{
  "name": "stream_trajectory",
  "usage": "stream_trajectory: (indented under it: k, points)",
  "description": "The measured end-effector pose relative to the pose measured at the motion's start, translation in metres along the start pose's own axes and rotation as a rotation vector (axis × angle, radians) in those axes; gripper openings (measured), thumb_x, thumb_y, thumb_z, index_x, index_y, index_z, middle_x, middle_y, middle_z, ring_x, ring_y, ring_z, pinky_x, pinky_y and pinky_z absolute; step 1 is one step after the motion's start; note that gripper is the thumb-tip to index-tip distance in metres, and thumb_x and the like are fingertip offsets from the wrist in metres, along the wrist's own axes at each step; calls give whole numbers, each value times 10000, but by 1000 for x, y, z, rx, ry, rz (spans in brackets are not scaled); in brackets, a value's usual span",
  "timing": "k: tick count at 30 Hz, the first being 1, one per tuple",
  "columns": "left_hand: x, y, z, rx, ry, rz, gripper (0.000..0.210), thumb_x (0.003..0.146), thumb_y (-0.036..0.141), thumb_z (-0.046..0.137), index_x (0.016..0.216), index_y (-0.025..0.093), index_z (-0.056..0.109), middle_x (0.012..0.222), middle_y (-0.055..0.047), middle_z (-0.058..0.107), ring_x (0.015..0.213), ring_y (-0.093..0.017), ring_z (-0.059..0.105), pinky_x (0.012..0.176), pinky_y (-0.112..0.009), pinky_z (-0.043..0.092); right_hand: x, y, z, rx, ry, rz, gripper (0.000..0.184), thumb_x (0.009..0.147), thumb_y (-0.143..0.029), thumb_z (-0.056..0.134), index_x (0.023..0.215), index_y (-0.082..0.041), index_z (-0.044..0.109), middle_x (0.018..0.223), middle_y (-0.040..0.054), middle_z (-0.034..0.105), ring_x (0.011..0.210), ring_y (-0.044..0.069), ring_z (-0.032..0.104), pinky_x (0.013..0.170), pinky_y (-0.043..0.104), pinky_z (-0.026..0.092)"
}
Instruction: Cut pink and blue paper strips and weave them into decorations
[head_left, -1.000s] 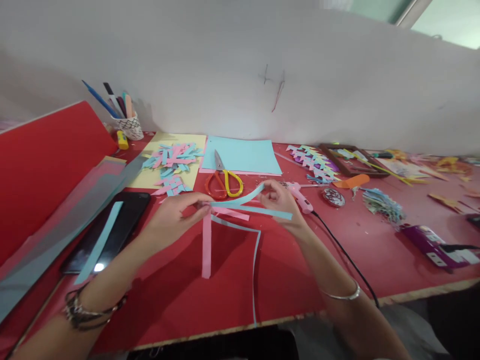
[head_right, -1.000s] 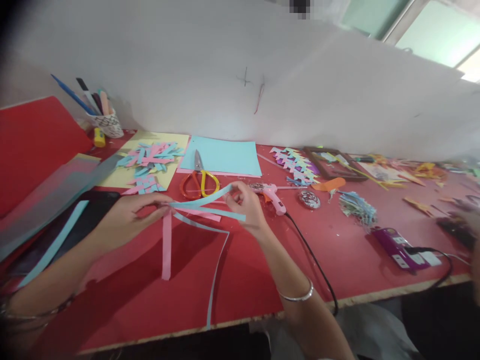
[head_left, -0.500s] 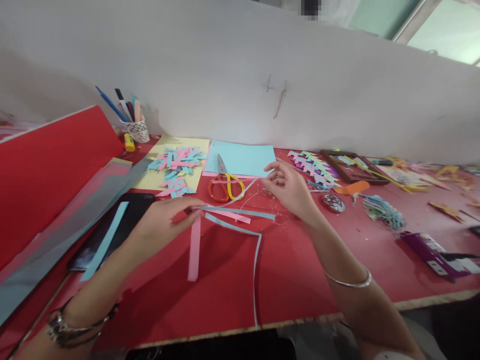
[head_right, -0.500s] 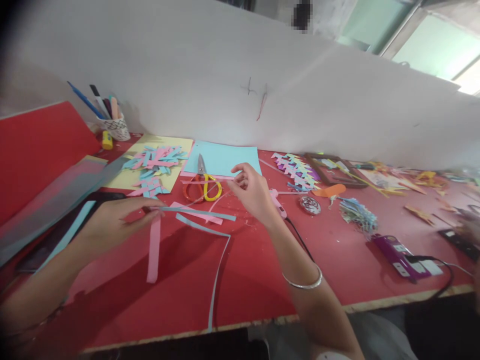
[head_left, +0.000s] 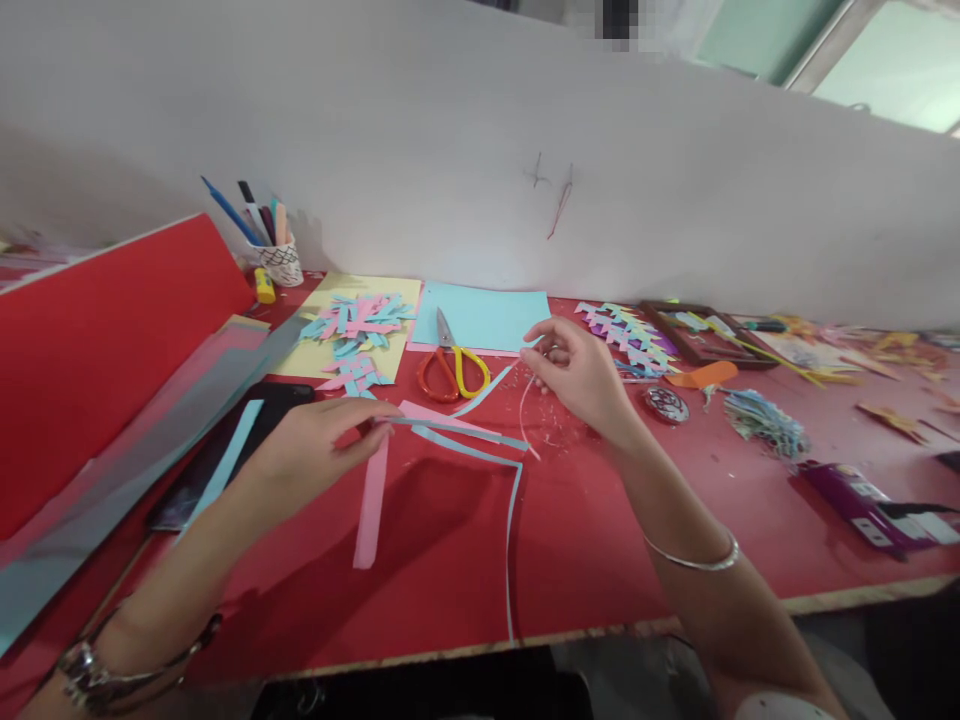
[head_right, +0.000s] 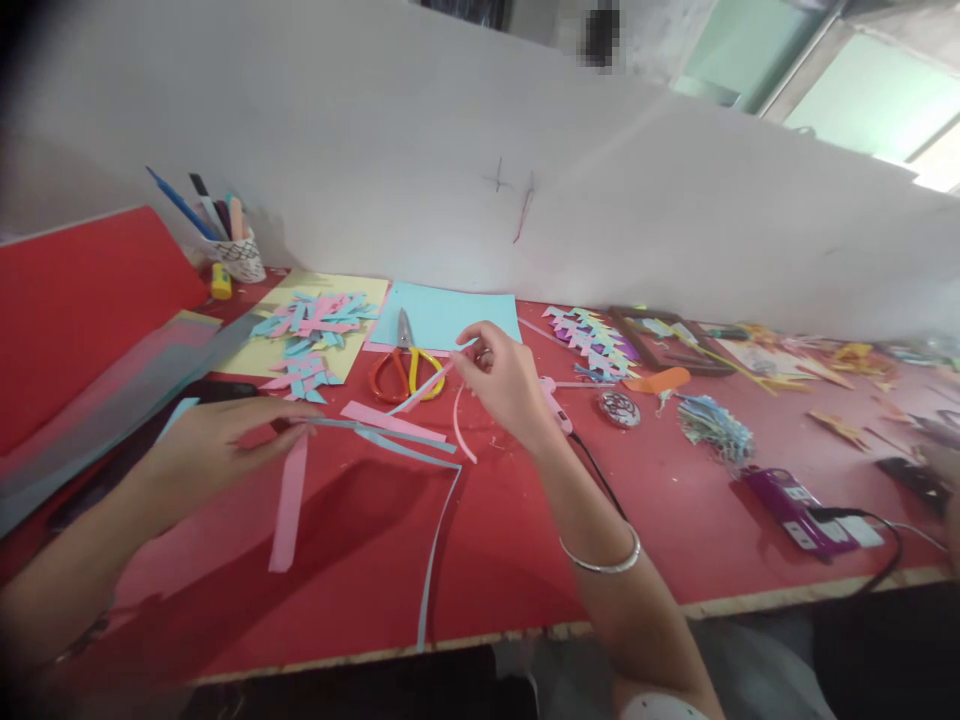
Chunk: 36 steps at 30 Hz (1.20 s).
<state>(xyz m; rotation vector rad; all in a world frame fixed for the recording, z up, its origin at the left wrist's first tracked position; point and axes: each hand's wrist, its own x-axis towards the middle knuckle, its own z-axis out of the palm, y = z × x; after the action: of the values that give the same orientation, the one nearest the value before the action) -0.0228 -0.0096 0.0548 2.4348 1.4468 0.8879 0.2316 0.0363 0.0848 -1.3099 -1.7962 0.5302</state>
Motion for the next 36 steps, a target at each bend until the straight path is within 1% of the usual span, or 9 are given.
stream_trajectory:
  k: [5,10,14,17,23,26,31,36]
  points:
    - [-3,1,1,-18,-33,22,266,795,310,399,825,227,649,780,17,708,669,-111,623,627,-186,477,-2,-6,2,68,6,-6,70,730,-246,530,747,-187,495,624,-49,460,447,53,481,443,197,386]
    - [-6,0,3,-12,-11,20,249,799,305,413,844,231,647,789,17,703,678,-108,619,628,-181,475,-2,-9,3,106,30,-10,78,732,-243,524,705,-182,481,643,-41,467,443,46,489,419,183,393]
    - [-5,2,3,-24,-26,-11,262,783,315,410,833,229,653,790,12,706,675,-117,623,619,-192,480,-1,-9,3,76,58,-23,80,736,-240,525,700,-181,484,648,-38,483,431,36,474,417,180,393]
    - [-4,4,3,-31,-13,-26,260,774,321,413,821,233,653,777,15,707,674,-122,625,622,-198,482,0,-8,3,68,80,-23,89,738,-246,523,693,-183,479,645,-39,483,425,37,470,420,184,389]
    - [-10,0,1,-29,5,-10,254,791,329,418,836,232,649,746,24,700,653,-112,624,596,-180,476,3,-4,6,22,91,-32,90,731,-247,527,685,-184,484,647,-40,486,409,43,466,440,206,380]
    - [-13,1,-1,-27,37,2,261,788,343,414,819,233,649,749,25,703,656,-116,630,609,-188,484,4,-3,8,-3,100,-30,87,724,-242,529,676,-186,482,638,-38,488,429,50,457,461,212,373]
    - [-16,4,-8,-23,84,-18,284,764,383,405,777,240,650,755,24,711,654,-131,637,627,-215,498,6,-2,8,-27,123,-14,83,707,-226,532,658,-187,478,625,-34,494,468,62,443,497,218,373]
    - [-15,11,-10,-40,38,-58,263,765,362,416,790,230,641,773,11,709,682,-137,633,648,-223,491,4,-2,8,-22,118,-32,89,714,-231,526,656,-189,473,615,-36,486,456,62,446,483,215,370]
